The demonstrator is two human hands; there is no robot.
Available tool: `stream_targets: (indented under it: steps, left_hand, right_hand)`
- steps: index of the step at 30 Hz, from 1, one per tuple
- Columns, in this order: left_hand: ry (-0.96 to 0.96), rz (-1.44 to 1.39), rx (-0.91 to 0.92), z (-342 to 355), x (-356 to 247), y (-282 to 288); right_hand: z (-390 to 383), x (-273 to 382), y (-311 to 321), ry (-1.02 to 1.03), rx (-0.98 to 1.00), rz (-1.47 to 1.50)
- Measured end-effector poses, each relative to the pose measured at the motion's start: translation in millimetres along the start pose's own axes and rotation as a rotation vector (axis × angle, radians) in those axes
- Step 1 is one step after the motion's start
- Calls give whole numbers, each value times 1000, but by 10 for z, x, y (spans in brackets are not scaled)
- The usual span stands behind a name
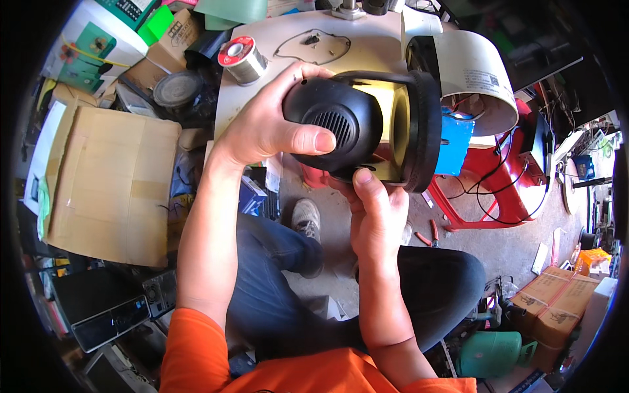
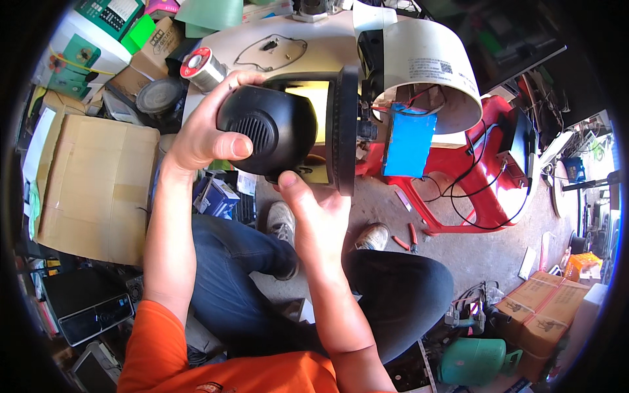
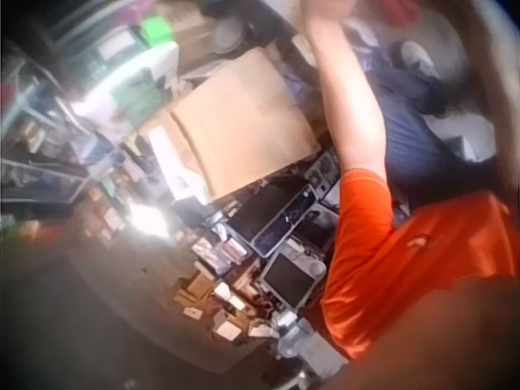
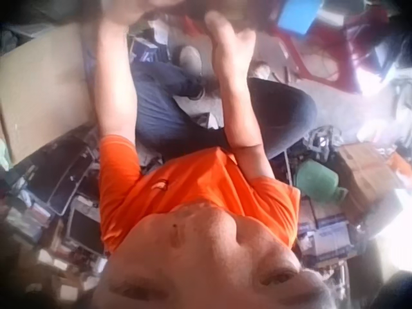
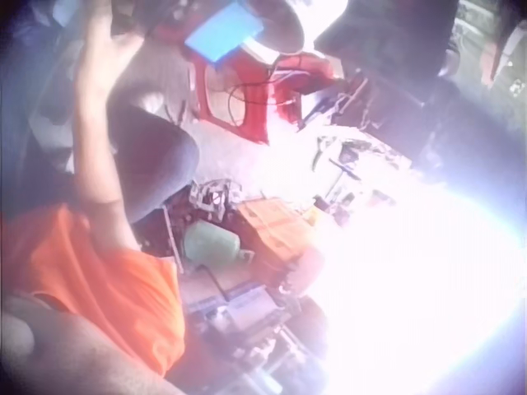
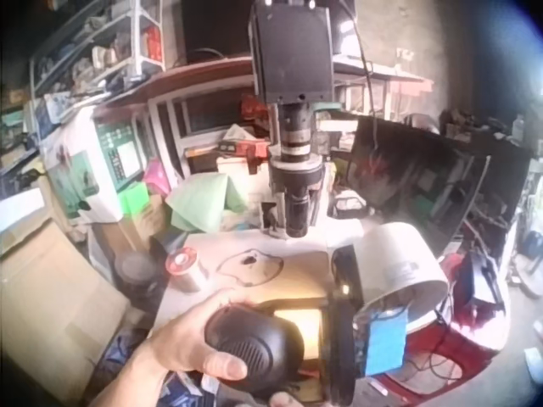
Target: The person disassembles a black electronic device, removes a white cylindrical component, and manipulates internal wires and connectors. They then reassemble the device by placing the component back inside and securing the casing.
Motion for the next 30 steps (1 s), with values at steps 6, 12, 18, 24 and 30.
stream_targets:
  steps: [6, 12, 18, 24, 30]
  left_hand:
    - [-75, -13, 21, 15, 40, 46]
    - [-30, -3, 81, 56, 29, 102]
    - [66, -155, 129, 110, 148, 227]
    - [152, -223, 86, 181, 35, 287]
    - [128, -40, 132, 253, 37, 360]
  right_hand:
    - [21, -53, 25, -19, -1, 21]
    - [37, -15, 26, -56, 9, -38]
    - [100, 2, -21, -76, 2, -98]
    - [207, 46, -97, -27, -27, -107]
    - [310, 86, -38, -11, -50, -197]
Point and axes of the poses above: each hand's wrist, its own z-axis towards the middle knuckle, its own y-axis out of the back of the hand, x = y × z, the point moved 7 cm from there along z, towards the middle knuckle, and after that the axes turned 8 degrees about -z, right-handed, at the moved point
